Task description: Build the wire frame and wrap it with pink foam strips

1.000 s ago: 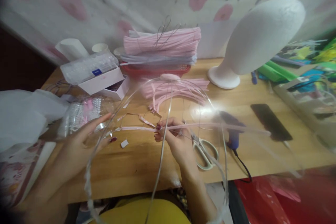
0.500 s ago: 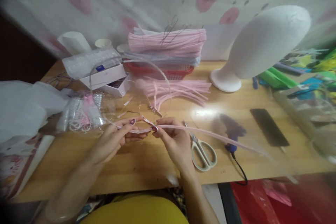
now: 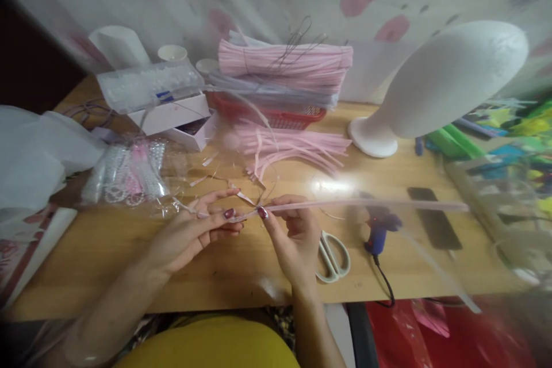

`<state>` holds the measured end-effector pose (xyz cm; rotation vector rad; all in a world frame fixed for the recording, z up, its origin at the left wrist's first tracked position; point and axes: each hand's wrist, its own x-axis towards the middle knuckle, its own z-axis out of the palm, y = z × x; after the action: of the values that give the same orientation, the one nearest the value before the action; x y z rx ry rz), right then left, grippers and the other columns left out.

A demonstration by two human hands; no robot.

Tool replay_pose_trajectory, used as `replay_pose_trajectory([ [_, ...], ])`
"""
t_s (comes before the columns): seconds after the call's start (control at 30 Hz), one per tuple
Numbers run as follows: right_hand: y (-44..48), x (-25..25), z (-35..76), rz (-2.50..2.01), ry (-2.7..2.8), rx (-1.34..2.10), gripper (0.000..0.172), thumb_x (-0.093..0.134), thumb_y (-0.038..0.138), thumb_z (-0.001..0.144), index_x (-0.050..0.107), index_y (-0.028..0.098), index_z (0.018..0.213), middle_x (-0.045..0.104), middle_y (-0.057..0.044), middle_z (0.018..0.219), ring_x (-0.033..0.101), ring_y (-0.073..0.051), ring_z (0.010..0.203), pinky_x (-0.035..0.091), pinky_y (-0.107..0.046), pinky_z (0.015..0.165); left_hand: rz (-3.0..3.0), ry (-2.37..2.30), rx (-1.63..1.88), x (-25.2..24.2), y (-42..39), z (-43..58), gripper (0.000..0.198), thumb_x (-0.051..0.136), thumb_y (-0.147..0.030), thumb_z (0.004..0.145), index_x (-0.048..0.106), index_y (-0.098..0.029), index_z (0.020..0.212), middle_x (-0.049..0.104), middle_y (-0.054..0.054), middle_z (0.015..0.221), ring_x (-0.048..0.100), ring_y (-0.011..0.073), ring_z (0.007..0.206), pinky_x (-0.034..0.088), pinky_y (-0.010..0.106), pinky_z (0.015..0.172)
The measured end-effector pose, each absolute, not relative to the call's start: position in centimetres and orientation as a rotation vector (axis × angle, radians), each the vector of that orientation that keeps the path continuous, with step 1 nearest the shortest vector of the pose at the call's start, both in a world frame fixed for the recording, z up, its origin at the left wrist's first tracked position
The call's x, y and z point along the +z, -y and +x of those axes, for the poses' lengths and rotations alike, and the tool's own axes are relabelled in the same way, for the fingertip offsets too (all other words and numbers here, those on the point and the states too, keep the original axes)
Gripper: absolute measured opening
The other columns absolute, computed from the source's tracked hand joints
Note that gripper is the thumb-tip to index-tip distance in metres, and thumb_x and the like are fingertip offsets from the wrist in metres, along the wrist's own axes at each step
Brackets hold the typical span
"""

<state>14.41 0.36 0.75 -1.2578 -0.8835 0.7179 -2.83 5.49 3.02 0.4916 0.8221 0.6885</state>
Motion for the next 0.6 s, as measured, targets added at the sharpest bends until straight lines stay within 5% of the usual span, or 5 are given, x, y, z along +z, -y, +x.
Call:
replay_pose_trajectory([
  [0.6, -0.1, 1.8, 13.5, -1.237, 0.934, 0.478, 0.028, 0.079, 0.016, 0.076, 0.060, 0.027, 0.092, 0.070, 0.003, 0.078, 0.069, -0.014, 0.070, 0.058, -0.030, 0.069, 0.291, -0.768, 0.630, 2.3, -4.7, -1.4, 0.048, 0.077, -0.005, 0.074, 0.056, -0.015, 0.116, 0.075, 0.000, 0.073, 0.072, 0.0115, 0.060, 0.059, 0.021, 0.065],
])
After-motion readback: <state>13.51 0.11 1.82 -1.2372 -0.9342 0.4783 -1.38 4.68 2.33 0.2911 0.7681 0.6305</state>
